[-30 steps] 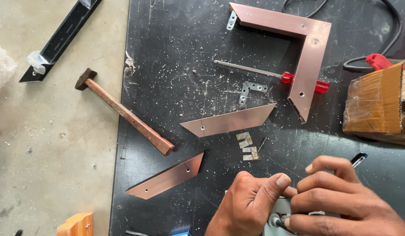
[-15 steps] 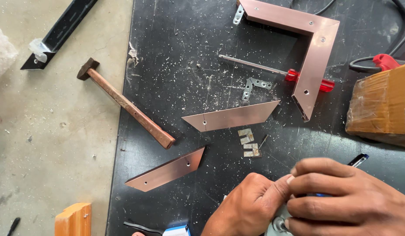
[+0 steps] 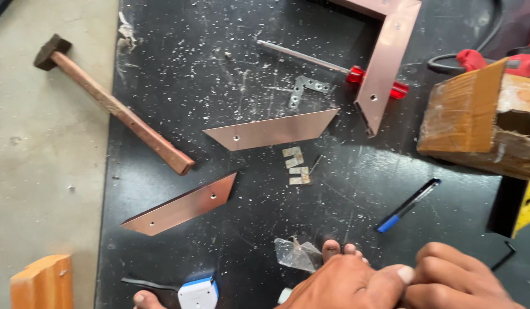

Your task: The person assembles metal parts by placing a copper-colored plate into a silver bracket and then inserting a metal pin by hand.

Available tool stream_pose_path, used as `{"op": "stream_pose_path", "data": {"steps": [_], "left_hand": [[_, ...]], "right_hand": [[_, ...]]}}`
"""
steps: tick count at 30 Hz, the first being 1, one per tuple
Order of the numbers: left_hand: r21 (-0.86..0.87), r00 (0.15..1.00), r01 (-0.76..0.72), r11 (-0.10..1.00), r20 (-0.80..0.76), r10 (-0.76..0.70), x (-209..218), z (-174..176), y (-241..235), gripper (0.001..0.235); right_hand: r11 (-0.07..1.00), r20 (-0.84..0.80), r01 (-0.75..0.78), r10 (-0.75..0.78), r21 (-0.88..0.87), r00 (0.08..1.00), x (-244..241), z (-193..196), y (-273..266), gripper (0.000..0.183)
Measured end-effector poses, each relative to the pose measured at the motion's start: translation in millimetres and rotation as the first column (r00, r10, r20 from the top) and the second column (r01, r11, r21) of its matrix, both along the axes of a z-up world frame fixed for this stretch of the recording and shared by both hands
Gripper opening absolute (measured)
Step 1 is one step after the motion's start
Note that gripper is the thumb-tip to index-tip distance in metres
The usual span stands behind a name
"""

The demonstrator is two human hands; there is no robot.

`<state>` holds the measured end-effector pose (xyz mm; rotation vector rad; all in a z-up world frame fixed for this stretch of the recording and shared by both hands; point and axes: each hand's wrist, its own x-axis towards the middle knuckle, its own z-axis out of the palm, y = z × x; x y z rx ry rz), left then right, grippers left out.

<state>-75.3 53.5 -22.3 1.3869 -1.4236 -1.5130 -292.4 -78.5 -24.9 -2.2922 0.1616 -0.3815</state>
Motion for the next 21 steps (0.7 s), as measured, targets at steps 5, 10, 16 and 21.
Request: {"op": "stream_pose_path", "data": {"steps": [5,10,16,21], "left_hand": [[0.211,0.988,-0.03,0.977,0.156,-0.004,-14.2,-13.4,-5.9,0.044],[0.434,0.965,-0.108,0.894,0.262,-0.011,-3.5,10.9,-28.3,0.048],[0.61,0.943,-0.309,0.729,0.297,0.151,30.9,51.8,-38.8,0.054],[0.41,0.907,-0.412,0.813,0.264,0.327,39.4,47.1,-43.9,0.054]], "right_hand": [[0.951,-0.088,0.3,-0.293,0.073,0.952,-5.7,-14.2,34.3,0.029],[0.934,-0.185,0.33,-0.302,0.14,0.935,-5.9,-9.7,45.1,0.025],[0.796,-0.129,0.569,-0.554,0.207,0.822,34.1,5.3,64.3,0.016],[0.669,-0.181,0.713,-0.691,0.209,0.7,52.1,-11.6,76.0,0.016]]}}
